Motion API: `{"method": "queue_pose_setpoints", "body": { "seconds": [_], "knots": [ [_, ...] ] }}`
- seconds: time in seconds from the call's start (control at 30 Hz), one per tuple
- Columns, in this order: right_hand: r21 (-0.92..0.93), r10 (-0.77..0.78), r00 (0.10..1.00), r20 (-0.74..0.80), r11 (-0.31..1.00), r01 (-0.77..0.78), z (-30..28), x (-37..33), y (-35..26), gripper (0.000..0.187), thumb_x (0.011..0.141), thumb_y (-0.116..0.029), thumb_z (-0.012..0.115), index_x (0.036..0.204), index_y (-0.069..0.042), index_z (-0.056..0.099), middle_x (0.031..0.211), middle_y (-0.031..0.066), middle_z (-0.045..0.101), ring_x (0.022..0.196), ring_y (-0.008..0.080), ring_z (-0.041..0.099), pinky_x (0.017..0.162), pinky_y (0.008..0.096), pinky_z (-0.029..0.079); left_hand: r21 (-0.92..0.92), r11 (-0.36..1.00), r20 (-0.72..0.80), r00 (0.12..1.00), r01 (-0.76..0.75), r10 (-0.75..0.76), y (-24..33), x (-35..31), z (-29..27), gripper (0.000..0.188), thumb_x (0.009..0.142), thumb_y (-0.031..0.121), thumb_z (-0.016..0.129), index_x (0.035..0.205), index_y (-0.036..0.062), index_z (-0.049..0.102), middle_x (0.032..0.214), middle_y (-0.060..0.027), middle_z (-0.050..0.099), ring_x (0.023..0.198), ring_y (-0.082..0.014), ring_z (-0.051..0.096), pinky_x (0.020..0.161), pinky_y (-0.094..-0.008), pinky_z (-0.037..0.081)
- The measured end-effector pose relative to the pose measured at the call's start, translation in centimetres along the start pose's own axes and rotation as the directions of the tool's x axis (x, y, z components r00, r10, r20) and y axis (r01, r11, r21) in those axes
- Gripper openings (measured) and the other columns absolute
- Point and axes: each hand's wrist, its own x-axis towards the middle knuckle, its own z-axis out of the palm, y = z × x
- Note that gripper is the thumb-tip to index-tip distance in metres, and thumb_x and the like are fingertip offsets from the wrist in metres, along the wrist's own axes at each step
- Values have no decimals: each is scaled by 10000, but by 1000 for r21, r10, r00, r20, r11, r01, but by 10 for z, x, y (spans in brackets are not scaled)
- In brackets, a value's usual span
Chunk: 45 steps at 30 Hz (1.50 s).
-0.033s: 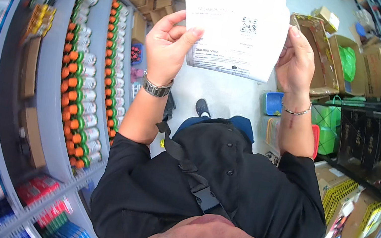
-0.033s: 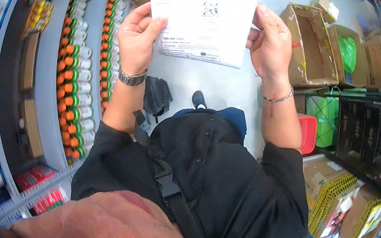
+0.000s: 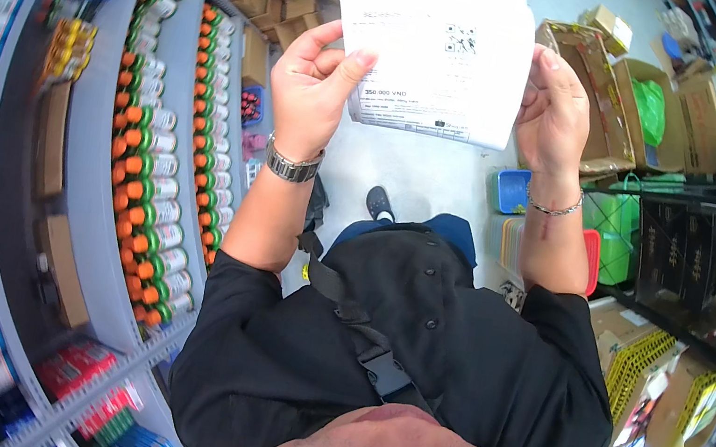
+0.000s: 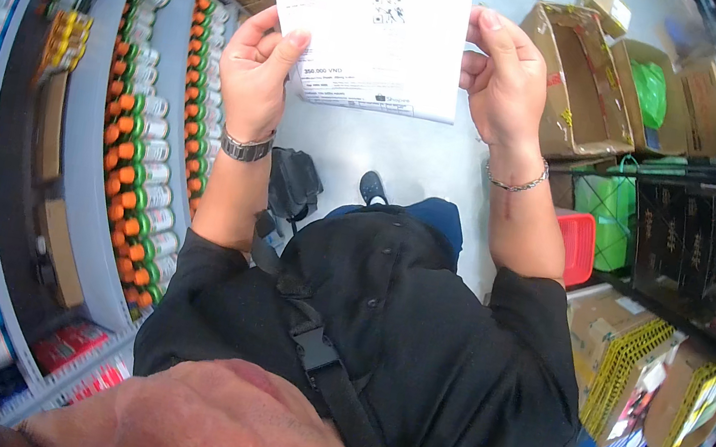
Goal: The person organizes items in a store, moving a basket, picking up a printed document, and placing bottles and boxes into baskets. They also handle a holographic sheet and a laptop.
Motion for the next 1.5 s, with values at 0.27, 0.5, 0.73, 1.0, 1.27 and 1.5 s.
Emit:
{"method": "queue_pose_setpoints", "body": {
  "seconds": [0.27, 0.5, 0.73, 1.0, 1.27, 1.5],
  "knots": [
    [-133, -98, 982, -162, 988, 77, -12, 30, 1, 251, 939, -124, 527, 1096, 63, 583, 988, 137, 665, 813, 161, 667, 689, 256, 556, -12, 999, 200, 979, 48, -45, -31, 62, 5, 477, 862, 7, 630, 1290, -69, 434, 906, -142, 693, 783, -108, 650, 671, -202, 499],
    [-85, -97, 957, -274, 993, 76, -28, 49, 11, 249, 935, -102, 525, 1109, 70, 567, 957, 134, 666, 780, 148, 668, 672, 246, 559, -63, 992, 238, 967, 108, -90, -46, 90, 15, 474, 873, 28, 625, 1304, -46, 443, 915, -144, 692, 783, -108, 653, 674, -212, 509],
    [-135, -77, 958, -278, 990, 40, -36, 61, 23, 227, 908, -108, 563, 1085, 32, 592, 880, 63, 658, 670, 75, 609, 576, 213, 518, -42, 986, 228, 963, 159, -145, -58, 101, 11, 469, 878, 58, 631, 1293, -52, 443, 899, -139, 693, 777, -118, 658, 669, -230, 521],
    [-189, -2, 970, -244, 981, -46, -23, 63, 25, 227, 906, -91, 560, 1096, 29, 589, 864, 44, 656, 660, 53, 606, 558, 192, 503, -44, 984, 225, 961, 172, -158, -60, 104, 0, 428, 898, 64, 602, 1276, -57, 442, 912, -144, 690, 792, -130, 665, 676, -235, 531],
    [-212, -18, 972, -235, 977, -33, -20, 60, 24, 222, 911, -113, 569, 1086, 20, 602, 851, 40, 662, 674, 67, 629, 556, 221, 528, -96, 980, 239, 960, 173, -146, -50, 101, -1, 323, 928, 107, 568, 1198, -59, 501, 950, -152, 681, 816, -137, 664, 691, -239, 536],
    [-236, -4, 976, -220, 970, -50, -31, 58, 25, 220, 914, -113, 567, 1087, 18, 602, 821, 19, 651, 622, 38, 578, 519, 196, 486, -61, 989, 254, 960, 138, -119, -51, 98, -3, 314, 941, 125, 548, 1190, -63, 503, 952, -155, 680, 816, -137, 663, 679, -232, 530]
  ]
}}
